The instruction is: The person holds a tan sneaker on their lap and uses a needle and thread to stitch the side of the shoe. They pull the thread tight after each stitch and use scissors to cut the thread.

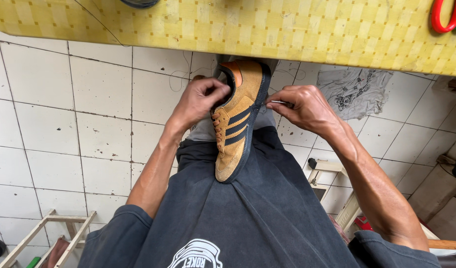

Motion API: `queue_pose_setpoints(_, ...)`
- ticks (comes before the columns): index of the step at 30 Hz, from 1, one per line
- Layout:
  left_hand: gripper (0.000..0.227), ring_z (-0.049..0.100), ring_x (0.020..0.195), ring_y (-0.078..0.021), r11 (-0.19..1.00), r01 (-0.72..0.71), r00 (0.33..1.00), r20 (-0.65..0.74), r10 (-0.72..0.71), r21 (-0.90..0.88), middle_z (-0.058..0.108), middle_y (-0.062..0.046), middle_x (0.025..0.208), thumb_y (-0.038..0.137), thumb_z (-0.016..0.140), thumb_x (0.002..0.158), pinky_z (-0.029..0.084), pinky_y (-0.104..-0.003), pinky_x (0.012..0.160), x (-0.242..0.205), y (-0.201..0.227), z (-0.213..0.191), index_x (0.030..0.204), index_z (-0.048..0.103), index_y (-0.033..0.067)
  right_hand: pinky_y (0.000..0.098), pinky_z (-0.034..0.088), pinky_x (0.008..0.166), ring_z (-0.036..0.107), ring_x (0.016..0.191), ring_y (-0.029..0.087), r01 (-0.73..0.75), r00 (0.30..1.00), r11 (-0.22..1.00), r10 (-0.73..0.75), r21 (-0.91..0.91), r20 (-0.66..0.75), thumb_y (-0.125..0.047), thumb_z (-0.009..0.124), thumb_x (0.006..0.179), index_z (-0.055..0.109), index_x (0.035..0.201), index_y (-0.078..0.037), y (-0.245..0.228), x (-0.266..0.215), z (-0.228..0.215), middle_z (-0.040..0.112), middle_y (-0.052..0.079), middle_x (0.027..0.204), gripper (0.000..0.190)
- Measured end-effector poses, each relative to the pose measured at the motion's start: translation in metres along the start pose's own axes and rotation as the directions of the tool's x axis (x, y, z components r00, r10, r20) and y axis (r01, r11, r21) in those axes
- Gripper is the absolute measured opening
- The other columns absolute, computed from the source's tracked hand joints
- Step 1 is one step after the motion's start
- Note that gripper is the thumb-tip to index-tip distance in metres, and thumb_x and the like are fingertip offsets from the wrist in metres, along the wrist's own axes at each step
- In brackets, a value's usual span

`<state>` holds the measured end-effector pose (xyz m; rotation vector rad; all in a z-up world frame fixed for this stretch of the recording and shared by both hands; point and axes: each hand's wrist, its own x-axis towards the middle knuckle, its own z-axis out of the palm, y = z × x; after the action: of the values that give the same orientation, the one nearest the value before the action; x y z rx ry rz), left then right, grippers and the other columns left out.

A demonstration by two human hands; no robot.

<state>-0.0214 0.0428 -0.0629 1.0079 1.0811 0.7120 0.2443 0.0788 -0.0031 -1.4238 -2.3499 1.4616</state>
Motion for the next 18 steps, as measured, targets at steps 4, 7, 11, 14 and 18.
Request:
queue_pose_setpoints(4,0.019,0.068,0.100,-0.0191,0.768,0.155,0.970,-0.053,-0.239,-0.622,0.070,-0.007,0.104,0.030,0.056,0.098,0.054,-0.033,0.092,0.000,-0.039,-0.003,0.091,0.061,0.0130,0.0274,0.048,0.057,0.059,0.058,0.017,0.133,0.972,0.979,-0.159,-0.154,-0.174,-0.010,0.076,0.087,0.075,0.093,-0.015,0.011,-0.006,0.015,0.061,0.000,0.064,0.008)
queue_pose_setpoints(7,0.024,0.069,0.108,-0.0266,0.306,0.088,0.975,0.018,-0.223,-0.948,0.072,-0.012,0.111,0.029,0.053,0.098,0.053,-0.041,0.100,0.004,-0.041,-0.004,0.084,0.061,0.0111,0.0256,0.046,0.056,0.054,0.055,0.013,0.179,0.927,0.964,-0.233,-0.199,-0.293,-0.012,0.079,0.088,0.074,0.091,-0.015,0.014,-0.007,0.028,0.056,-0.003,0.061,0.006)
queue_pose_setpoints(11,0.024,0.068,0.081,-0.0199,0.254,0.042,0.949,-0.041,-0.312,-0.966,0.061,-0.002,0.074,0.031,0.054,0.096,0.057,-0.043,0.094,0.015,-0.039,0.002,0.081,0.055,0.0124,0.0296,0.047,0.055,0.058,0.055,0.019,0.194,0.872,0.980,-0.154,0.039,-0.464,-0.009,0.081,0.085,0.076,0.091,-0.015,0.009,-0.006,0.040,0.053,0.001,0.057,0.010)
queue_pose_setpoints(14,0.026,0.058,0.060,-0.0115,0.323,0.011,0.900,-0.131,-0.416,-0.946,0.043,0.005,0.061,0.033,0.053,0.096,0.062,-0.033,0.072,0.029,-0.043,0.005,0.080,0.048,0.0136,0.0280,0.047,0.054,0.058,0.054,0.017,0.174,0.865,0.972,-0.075,0.156,-0.496,-0.006,0.083,0.082,0.077,0.091,-0.012,0.008,-0.003,0.047,0.053,0.001,0.053,0.013)
queue_pose_setpoints(18,0.028,0.024,0.047,-0.0082,0.373,-0.071,0.783,-0.283,-0.553,-0.925,0.025,0.005,0.057,0.029,0.051,0.095,0.021,-0.022,0.042,0.053,-0.052,0.007,0.072,0.042,0.0158,0.0241,0.038,0.054,0.046,0.055,0.008,0.134,0.868,0.985,-0.062,0.112,-0.492,-0.006,0.080,0.088,0.070,0.085,-0.005,0.010,-0.004,0.055,0.068,0.003,0.075,0.011)
